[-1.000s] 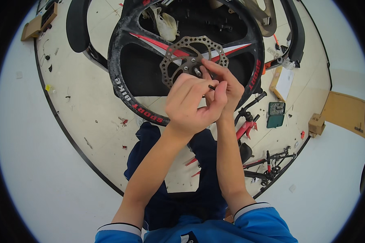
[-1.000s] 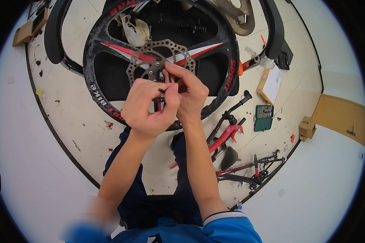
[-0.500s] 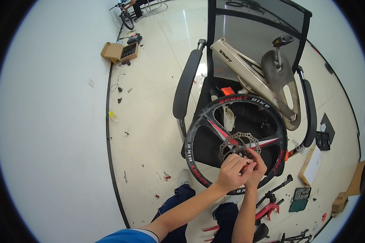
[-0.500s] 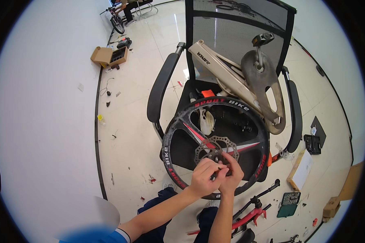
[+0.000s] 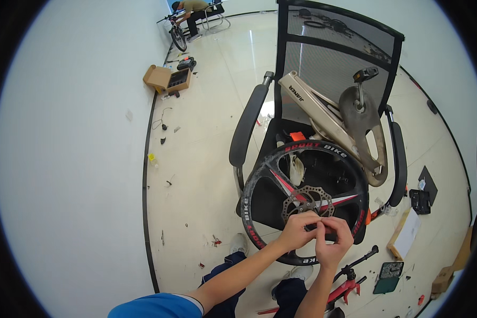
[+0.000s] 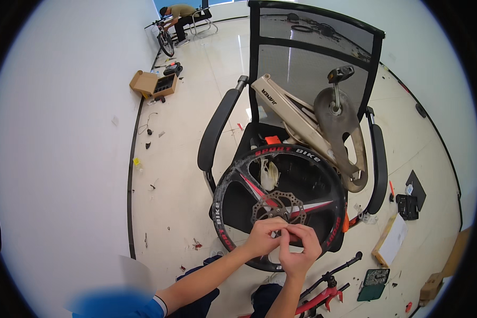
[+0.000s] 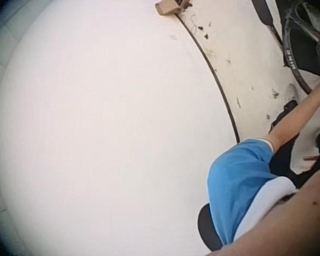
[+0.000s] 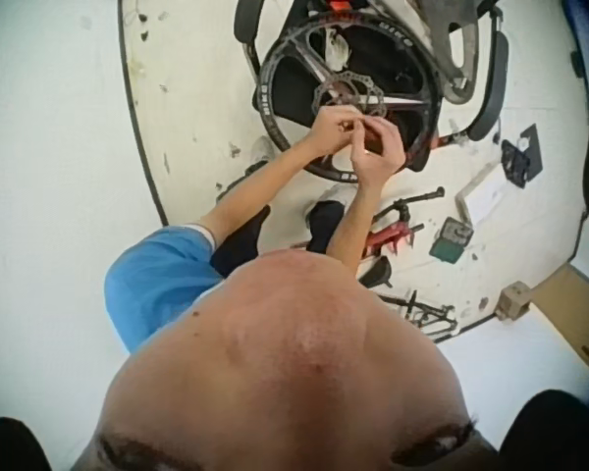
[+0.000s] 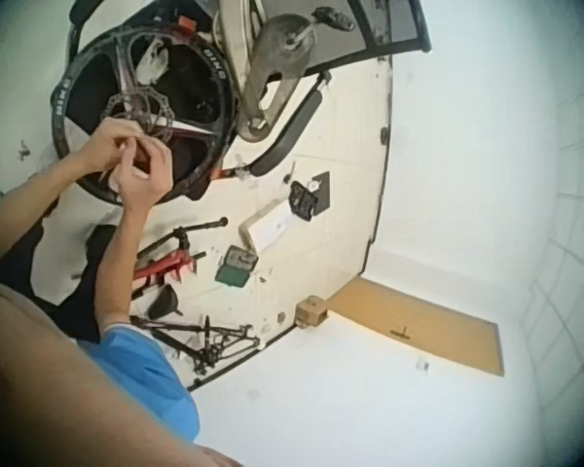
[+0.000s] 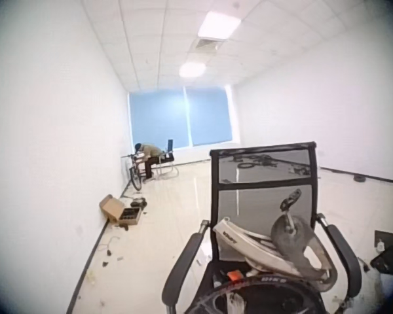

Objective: The person assembles a bicycle disc brake rotor onto a wheel hub. They place the rotor, insert and tighten multiple bolts using an Allen key, and repeatedly check the fit and alignment of the rotor on the hub.

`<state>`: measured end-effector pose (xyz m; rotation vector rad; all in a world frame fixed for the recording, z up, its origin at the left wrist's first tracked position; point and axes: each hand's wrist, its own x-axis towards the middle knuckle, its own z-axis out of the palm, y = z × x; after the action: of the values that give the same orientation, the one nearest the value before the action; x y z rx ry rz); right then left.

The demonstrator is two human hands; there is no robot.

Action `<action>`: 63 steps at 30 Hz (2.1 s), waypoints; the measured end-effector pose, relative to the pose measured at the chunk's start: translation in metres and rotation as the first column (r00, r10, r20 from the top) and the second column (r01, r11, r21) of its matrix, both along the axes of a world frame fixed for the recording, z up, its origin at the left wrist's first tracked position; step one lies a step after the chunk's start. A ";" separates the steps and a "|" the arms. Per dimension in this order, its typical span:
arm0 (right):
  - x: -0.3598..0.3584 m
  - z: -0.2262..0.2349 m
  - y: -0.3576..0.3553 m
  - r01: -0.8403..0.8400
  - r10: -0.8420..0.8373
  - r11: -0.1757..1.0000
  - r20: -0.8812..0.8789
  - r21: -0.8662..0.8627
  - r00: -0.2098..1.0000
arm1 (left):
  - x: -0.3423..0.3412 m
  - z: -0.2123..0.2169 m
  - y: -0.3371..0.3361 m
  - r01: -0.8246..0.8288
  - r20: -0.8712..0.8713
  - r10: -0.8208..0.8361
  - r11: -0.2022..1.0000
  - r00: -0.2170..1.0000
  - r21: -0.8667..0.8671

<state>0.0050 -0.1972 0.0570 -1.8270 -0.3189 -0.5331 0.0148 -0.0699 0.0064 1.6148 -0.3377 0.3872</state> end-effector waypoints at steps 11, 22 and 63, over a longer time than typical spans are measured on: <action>-0.004 -0.022 -0.009 -0.055 0.062 0.989 -0.048 0.135 0.997 | 0.003 0.006 0.004 -0.121 0.221 0.082 0.978 0.972 0.171; 0.000 -0.027 0.003 0.063 -0.064 0.981 0.002 0.183 0.998 | 0.011 0.001 0.006 -0.219 0.235 0.167 0.952 0.957 0.212; 0.019 -0.045 0.017 0.196 -0.210 0.978 -0.258 -0.076 0.943 | 0.014 -0.003 0.020 -0.402 0.134 0.380 0.883 0.915 0.241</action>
<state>0.0244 -0.1806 0.0119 -1.9637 0.0399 -0.4171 0.0293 -0.0499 0.0030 1.9381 -0.1227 0.7457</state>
